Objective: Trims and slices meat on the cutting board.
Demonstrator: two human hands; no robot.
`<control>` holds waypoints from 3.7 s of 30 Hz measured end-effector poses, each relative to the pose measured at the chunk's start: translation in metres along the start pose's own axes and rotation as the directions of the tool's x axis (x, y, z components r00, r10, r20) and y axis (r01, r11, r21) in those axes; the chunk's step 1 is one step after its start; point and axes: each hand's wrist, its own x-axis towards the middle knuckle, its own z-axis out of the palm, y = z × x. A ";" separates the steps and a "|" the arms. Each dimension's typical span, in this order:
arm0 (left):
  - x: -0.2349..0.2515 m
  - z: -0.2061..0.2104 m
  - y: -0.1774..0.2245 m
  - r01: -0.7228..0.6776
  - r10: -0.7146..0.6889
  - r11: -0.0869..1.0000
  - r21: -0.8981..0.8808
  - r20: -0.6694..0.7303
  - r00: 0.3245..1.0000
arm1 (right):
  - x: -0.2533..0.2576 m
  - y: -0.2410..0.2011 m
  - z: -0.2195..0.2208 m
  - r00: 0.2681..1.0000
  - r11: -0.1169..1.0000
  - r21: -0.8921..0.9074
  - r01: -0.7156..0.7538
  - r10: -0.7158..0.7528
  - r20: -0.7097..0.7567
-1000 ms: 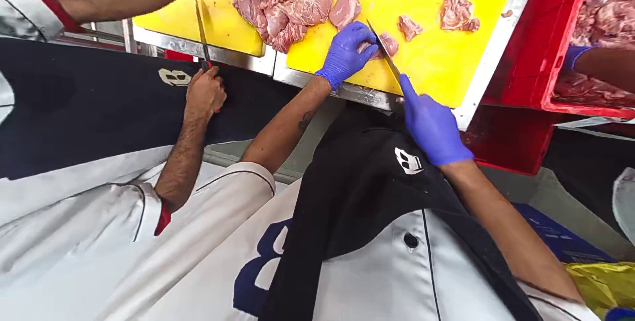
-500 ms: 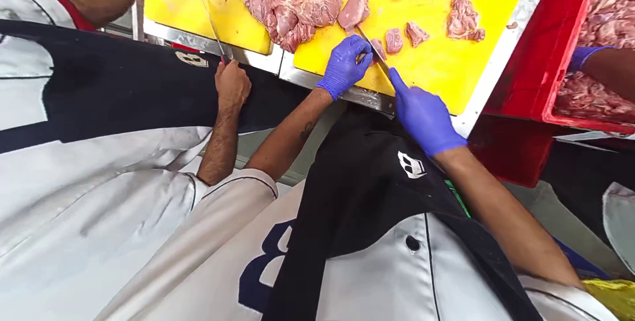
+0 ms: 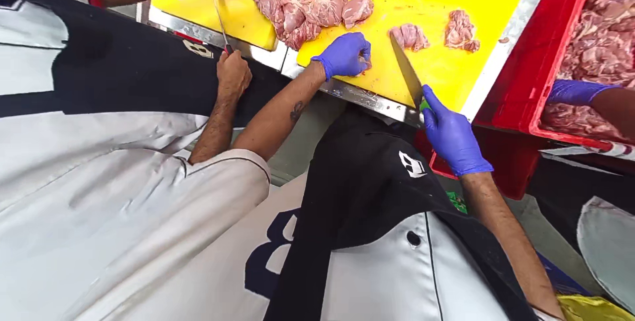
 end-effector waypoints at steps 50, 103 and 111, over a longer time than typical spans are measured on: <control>0.101 0.022 0.106 0.005 -0.002 0.999 0.039 -0.072 0.997 | -0.085 0.025 -0.028 0.941 0.851 0.485 -0.202 0.307 -0.146; -0.007 0.002 -0.014 -0.460 0.469 0.882 0.106 -0.084 0.879 | 0.001 0.020 -0.026 0.959 0.843 0.513 -0.163 0.258 -0.120; -0.021 0.043 0.006 -0.213 0.233 0.972 0.095 -0.402 0.886 | -0.030 0.028 0.010 0.964 0.738 0.632 -0.235 0.258 0.056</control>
